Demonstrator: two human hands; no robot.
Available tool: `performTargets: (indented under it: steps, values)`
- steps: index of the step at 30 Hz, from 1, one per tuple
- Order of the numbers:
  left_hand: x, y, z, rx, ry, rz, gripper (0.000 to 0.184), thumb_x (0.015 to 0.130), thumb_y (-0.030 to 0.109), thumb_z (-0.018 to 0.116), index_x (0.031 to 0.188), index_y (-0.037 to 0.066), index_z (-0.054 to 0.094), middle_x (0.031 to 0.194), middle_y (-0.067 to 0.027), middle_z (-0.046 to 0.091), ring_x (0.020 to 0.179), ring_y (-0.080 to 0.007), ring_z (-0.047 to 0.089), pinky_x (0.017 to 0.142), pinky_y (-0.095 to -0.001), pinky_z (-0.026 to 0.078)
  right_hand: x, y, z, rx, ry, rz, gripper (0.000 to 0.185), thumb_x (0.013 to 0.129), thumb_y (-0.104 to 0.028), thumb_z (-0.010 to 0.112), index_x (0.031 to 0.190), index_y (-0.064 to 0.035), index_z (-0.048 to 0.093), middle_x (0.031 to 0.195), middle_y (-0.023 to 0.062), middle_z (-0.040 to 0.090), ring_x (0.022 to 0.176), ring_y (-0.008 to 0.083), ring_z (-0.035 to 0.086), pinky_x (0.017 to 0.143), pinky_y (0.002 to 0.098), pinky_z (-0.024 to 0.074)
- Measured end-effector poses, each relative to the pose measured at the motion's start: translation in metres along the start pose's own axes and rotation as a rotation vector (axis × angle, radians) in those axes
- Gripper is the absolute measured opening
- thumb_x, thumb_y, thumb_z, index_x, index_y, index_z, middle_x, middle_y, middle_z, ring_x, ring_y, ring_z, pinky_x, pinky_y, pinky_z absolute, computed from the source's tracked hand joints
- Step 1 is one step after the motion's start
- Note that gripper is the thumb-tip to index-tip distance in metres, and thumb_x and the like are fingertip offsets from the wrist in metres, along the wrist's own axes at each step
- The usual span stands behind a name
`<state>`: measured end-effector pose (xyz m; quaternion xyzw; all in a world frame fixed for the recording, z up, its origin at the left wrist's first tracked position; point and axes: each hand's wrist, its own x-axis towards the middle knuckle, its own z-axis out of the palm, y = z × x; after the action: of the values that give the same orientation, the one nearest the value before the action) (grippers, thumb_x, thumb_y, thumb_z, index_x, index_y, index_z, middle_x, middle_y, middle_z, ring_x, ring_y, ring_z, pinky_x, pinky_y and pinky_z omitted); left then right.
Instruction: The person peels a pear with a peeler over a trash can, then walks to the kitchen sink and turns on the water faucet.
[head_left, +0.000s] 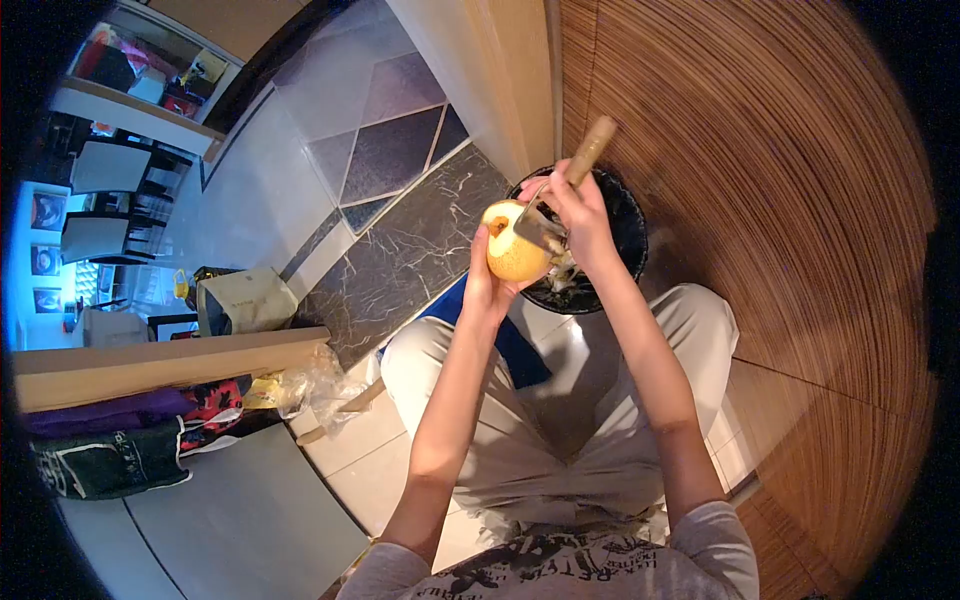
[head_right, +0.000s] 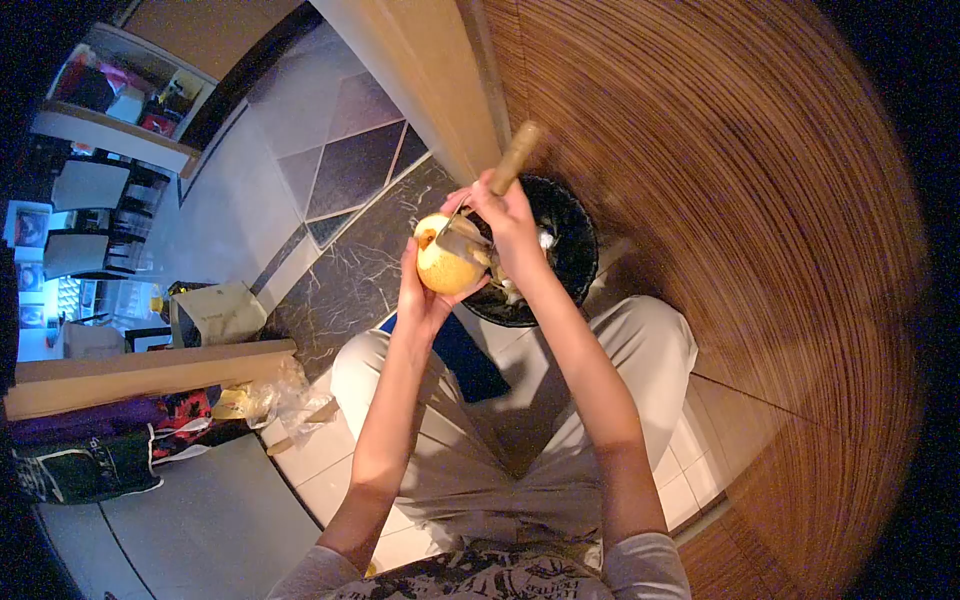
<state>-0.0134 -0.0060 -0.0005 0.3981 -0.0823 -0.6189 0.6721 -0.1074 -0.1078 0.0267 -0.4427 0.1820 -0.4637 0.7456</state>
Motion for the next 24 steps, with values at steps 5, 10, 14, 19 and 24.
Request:
performTargets:
  steps: [5,10,14,19,24]
  values:
    - [-0.001,0.001,0.001,-0.095,-0.057,-0.075,0.058,0.082,0.051,0.034,0.125,0.014,0.028,0.122,-0.0129,0.039,0.105,-0.0302,0.046,0.080,-0.0512,0.043,-0.005,0.010,0.003,-0.094,-0.138,0.048,0.017,0.085,-0.015,0.045,0.094,-0.0036,0.036,0.088,0.0149,0.055,0.080,0.0187,0.057,0.072,0.0277,0.0448]
    - [-0.008,0.009,0.001,0.056,-0.165,-0.103,0.057,0.082,0.045,0.038,0.126,0.011,0.026,0.121,-0.0146,0.039,0.106,-0.0304,0.046,0.082,-0.0507,0.042,-0.008,0.004,0.002,-0.039,-0.151,0.207,0.016,0.084,-0.016,0.047,0.092,-0.0048,0.037,0.074,0.0106,0.055,0.074,0.0178,0.057,0.071,0.0283,0.0448]
    - [-0.004,0.003,-0.012,0.117,-0.161,-0.144,0.055,0.082,0.039,0.042,0.125,0.008,0.026,0.120,-0.0160,0.040,0.105,-0.0306,0.047,0.081,-0.0496,0.043,-0.006,-0.001,-0.004,0.021,-0.220,0.221,0.014,0.084,-0.015,0.046,0.091,-0.0060,0.037,0.071,0.0100,0.055,0.074,0.0193,0.056,0.074,0.0309,0.0443]
    - [-0.013,0.008,0.004,0.186,-0.117,-0.112,0.061,0.078,0.029,0.053,0.125,0.008,0.020,0.116,-0.0124,0.040,0.100,-0.0236,0.050,0.071,-0.0363,0.050,-0.005,-0.006,-0.006,-0.027,-0.290,0.223,0.015,0.085,-0.017,0.047,0.091,-0.0062,0.038,0.075,0.0123,0.056,0.080,0.0210,0.057,0.079,0.0344,0.0427]
    - [-0.008,-0.003,-0.008,0.159,-0.034,-0.038,0.050,0.078,0.023,0.053,0.120,0.007,0.030,0.107,-0.0082,0.045,0.093,-0.0177,0.052,0.064,-0.0295,0.051,-0.008,0.007,-0.007,0.037,-0.052,0.258,0.019,0.085,-0.022,0.047,0.088,-0.0037,0.041,0.074,0.0110,0.057,0.082,0.0217,0.056,0.077,0.0328,0.0438]
